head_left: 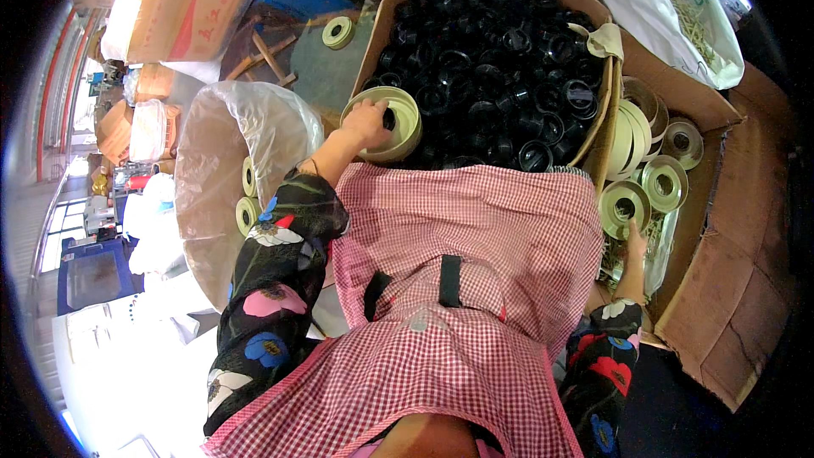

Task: The person assembles plastic components by hand, inserting black circular inserts into beige ring-shaped housings and placing the completed units into a large bag.

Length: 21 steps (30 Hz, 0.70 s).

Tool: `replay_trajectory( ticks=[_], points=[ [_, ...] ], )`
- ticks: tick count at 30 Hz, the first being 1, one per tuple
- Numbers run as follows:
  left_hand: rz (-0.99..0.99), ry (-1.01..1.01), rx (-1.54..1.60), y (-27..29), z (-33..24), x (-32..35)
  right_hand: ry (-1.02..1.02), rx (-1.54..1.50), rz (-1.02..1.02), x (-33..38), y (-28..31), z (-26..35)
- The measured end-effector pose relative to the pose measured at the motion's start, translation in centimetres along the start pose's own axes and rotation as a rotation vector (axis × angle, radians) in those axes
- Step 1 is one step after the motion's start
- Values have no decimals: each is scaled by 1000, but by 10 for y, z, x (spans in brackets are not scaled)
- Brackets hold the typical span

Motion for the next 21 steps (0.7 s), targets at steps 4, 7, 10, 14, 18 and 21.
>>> replay_trajectory(
  ticks=[4,7,10,14,18,21],
  points=[
    [-267,-20,114,32,-36,27,545,1009,429,-2,-58,13],
    [-377,-258,81,49,-121,81,775,1191,354,21,-58,14],
    [-11,-197,-301,-28,-142,72,781,1189,182,6,-46,11],
    [-104,-49,-347,-35,-149,58,307,178,-19,-8,-1,6],
    [-212,205,-213,-40,-124,67,-178,-502,201,26,-40,12],
    [-225,360,-181,-58,-110,64,-188,-376,290,34,-41,23]
  ],
)
Point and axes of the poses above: each hand's wrist, its own x-axis away from the middle knuckle, its own y-axis out of the back of the hand, z = x × y, the point moved 9 cm from there along -x, towards the middle knuckle, and after that the axes turned 10 degrees about y, right-handed, at the moved point
